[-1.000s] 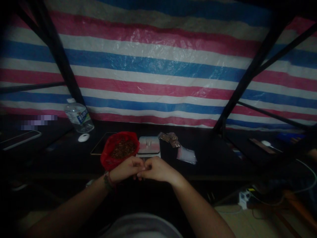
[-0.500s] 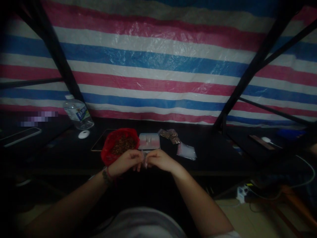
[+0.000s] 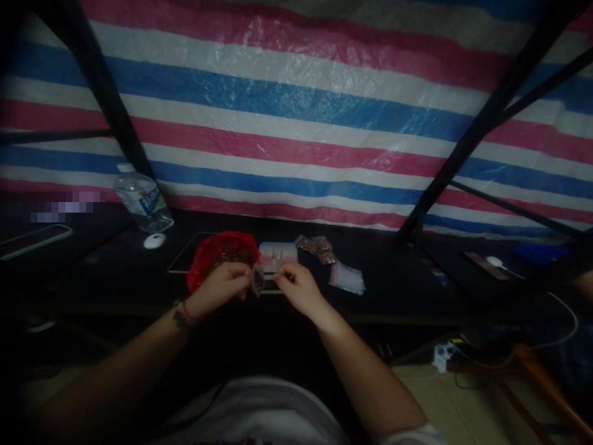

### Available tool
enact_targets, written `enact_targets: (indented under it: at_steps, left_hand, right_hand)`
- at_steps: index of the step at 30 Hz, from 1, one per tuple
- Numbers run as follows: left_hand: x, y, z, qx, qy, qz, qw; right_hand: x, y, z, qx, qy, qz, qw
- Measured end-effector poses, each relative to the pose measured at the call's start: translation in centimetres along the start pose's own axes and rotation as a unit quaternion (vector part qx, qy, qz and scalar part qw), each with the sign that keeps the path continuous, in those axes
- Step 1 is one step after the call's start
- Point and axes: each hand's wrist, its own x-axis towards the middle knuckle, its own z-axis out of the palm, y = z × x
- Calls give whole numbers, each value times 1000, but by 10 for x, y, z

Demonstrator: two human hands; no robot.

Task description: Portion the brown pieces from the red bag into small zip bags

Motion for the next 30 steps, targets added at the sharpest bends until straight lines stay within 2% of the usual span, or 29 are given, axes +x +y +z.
enact_targets:
  at_steps: [2, 4, 7, 9, 12, 14, 17, 19, 22, 23, 24, 26, 28, 30]
  left_hand:
    - [-1, 2, -3, -51, -16, 11, 999]
    - [-2, 3, -4, -82, -35, 23, 996]
    - [-5, 4, -5, -89, -68, 40, 993]
    - [-6, 3, -7, -82, -76, 47, 993]
    - [-3, -2, -13, -67, -46, 57, 995]
    - [1, -7, -20, -47, -16, 66, 997]
    - [7, -14, -31, 30, 26, 87, 995]
    - [11, -17, -37, 102, 85, 110, 985]
    - [11, -18, -38, 205, 220, 180, 936]
    - [10, -17, -37, 239, 241, 214, 916]
    - [8, -16, -33, 272, 236, 250, 899]
    - [4, -15, -24, 339, 163, 311, 873]
    - [2, -16, -11, 397, 81, 332, 852]
    - [2, -21, 0, 434, 45, 325, 839]
  right_hand:
    - [-1, 2, 1, 63, -10, -10, 998]
    - [-1, 6, 4, 140, -59, -5, 988]
    - [-2, 14, 9, 253, -122, 37, 959]
    - [-2, 21, 13, 323, -153, 90, 929]
    - [-2, 30, 15, 387, -207, 177, 881]
    - [0, 32, 15, 404, -205, 202, 868]
    - [2, 31, 17, 418, -149, 205, 872]
    - [4, 31, 19, 412, -115, 205, 880]
    - [7, 35, 23, 396, -63, 203, 893]
    - [8, 37, 25, 390, -46, 202, 897]
    - [9, 39, 27, 383, -30, 200, 901]
    - [10, 41, 31, 363, -5, 195, 911]
    - [10, 40, 34, 347, 8, 187, 919]
    - [10, 36, 38, 341, 7, 178, 923]
